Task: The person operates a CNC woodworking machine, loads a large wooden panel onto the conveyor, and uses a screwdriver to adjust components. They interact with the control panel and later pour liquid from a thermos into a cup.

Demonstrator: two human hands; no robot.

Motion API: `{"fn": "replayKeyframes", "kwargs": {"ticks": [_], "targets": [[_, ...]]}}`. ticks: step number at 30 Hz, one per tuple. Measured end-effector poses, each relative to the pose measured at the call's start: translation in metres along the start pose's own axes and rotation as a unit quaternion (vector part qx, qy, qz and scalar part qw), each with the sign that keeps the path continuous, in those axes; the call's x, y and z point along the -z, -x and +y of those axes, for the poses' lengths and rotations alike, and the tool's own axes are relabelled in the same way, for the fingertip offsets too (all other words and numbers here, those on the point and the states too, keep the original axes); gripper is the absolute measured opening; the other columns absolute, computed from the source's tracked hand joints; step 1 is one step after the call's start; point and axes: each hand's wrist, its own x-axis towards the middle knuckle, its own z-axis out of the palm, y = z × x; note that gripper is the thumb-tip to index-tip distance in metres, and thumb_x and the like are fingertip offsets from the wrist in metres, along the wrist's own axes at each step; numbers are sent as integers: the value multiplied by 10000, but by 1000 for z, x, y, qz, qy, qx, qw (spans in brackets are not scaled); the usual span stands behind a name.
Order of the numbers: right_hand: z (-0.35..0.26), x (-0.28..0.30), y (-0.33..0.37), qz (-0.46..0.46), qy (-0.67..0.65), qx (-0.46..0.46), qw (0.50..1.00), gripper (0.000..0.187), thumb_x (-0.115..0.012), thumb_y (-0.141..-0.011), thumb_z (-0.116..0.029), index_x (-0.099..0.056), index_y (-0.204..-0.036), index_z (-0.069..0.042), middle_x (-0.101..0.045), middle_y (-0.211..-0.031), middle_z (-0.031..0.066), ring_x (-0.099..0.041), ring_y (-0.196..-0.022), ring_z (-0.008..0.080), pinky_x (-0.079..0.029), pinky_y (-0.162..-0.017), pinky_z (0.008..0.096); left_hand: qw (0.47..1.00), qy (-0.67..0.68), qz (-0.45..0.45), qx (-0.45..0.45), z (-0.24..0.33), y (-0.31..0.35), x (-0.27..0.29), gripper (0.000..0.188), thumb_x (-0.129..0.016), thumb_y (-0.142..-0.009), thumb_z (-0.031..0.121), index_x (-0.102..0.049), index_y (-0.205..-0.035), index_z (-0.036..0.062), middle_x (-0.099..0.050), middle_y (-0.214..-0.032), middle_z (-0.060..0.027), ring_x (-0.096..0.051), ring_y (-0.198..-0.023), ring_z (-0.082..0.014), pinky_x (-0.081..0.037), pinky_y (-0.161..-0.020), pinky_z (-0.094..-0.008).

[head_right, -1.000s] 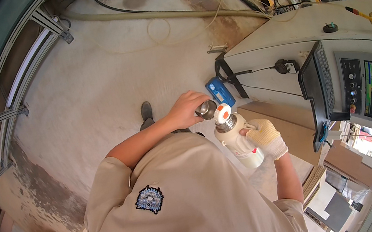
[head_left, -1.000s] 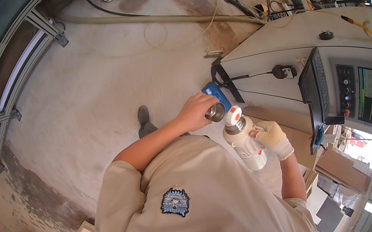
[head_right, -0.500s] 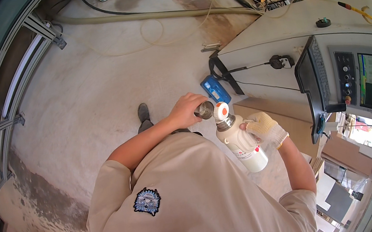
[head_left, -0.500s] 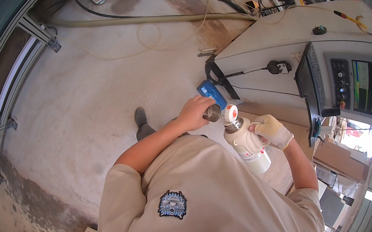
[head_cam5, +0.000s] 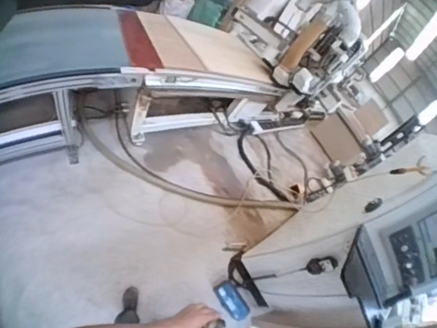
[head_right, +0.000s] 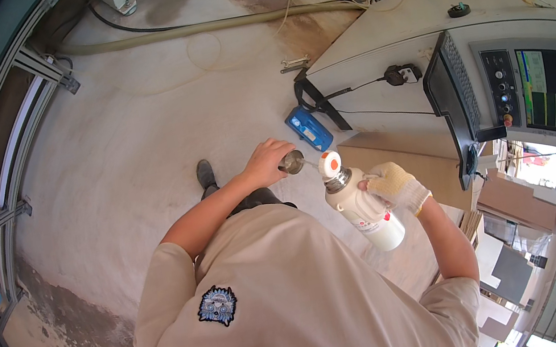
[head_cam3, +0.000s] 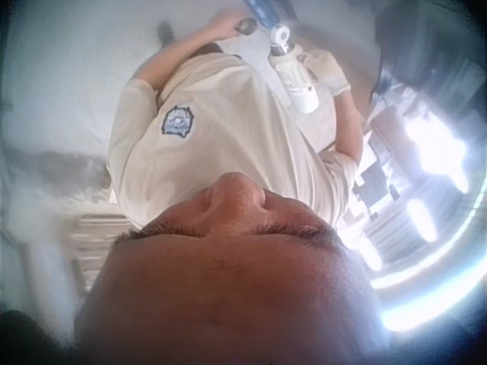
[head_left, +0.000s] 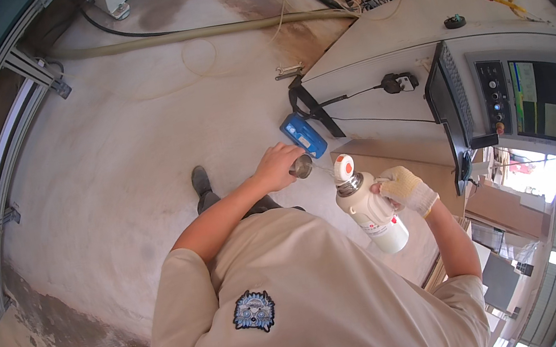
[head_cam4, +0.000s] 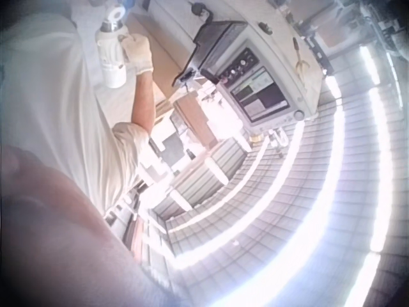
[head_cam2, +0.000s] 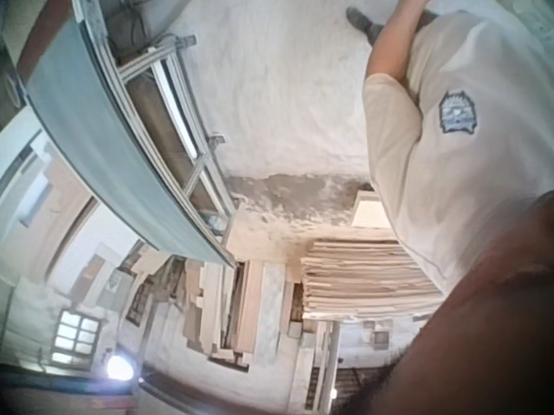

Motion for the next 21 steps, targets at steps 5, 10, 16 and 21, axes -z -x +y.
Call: {"fn": "replayKeyframes", "kwargs": {"ticks": [5,10,16,21], "targets": [[17,0,12,0,0,-7,1000,315,-786,-913,-310,-729,-944,-1,-638,-695,47,-591,-573,109,-490,-502,305,1000,12,-5,-19,-4,-4,-18,752,-904,-627,107,-624,-1325,104,-650,-1334,-85,-559,-1256,-319,-455,-1052,-459],[49,-4,21,1,16,-16,1000,379,-794,-908,-365,-739,-914,10,-671,-721,75,-647,-617,130,-527,-539,330,999,25,-32,-35,-1,-4,-40,761,-915,-618,114,-625,-1322,98,-658,-1326,-95,-568,-1247,-326,-456,-1056,-457],[101,-16,32,21,7,1,1000,463,-773,-909,-451,-740,-918,10,-705,-761,123,-692,-690,191,-554,-619,350,994,42,-67,-77,29,-3,-64,784,-928,-606,122,-621,-1326,89,-657,-1326,-100,-564,-1250,-330,-460,-1057,-452],[158,-35,32,31,17,20,999,464,-769,-904,-465,-752,-975,-7,-734,-844,154,-709,-748,235,-570,-706,379,985,59,-118,-112,68,-2,-89,803,-937,-602,124,-616,-1337,79,-647,-1340,-106,-555,-1253,-338,-467,-1058,-446]]}}
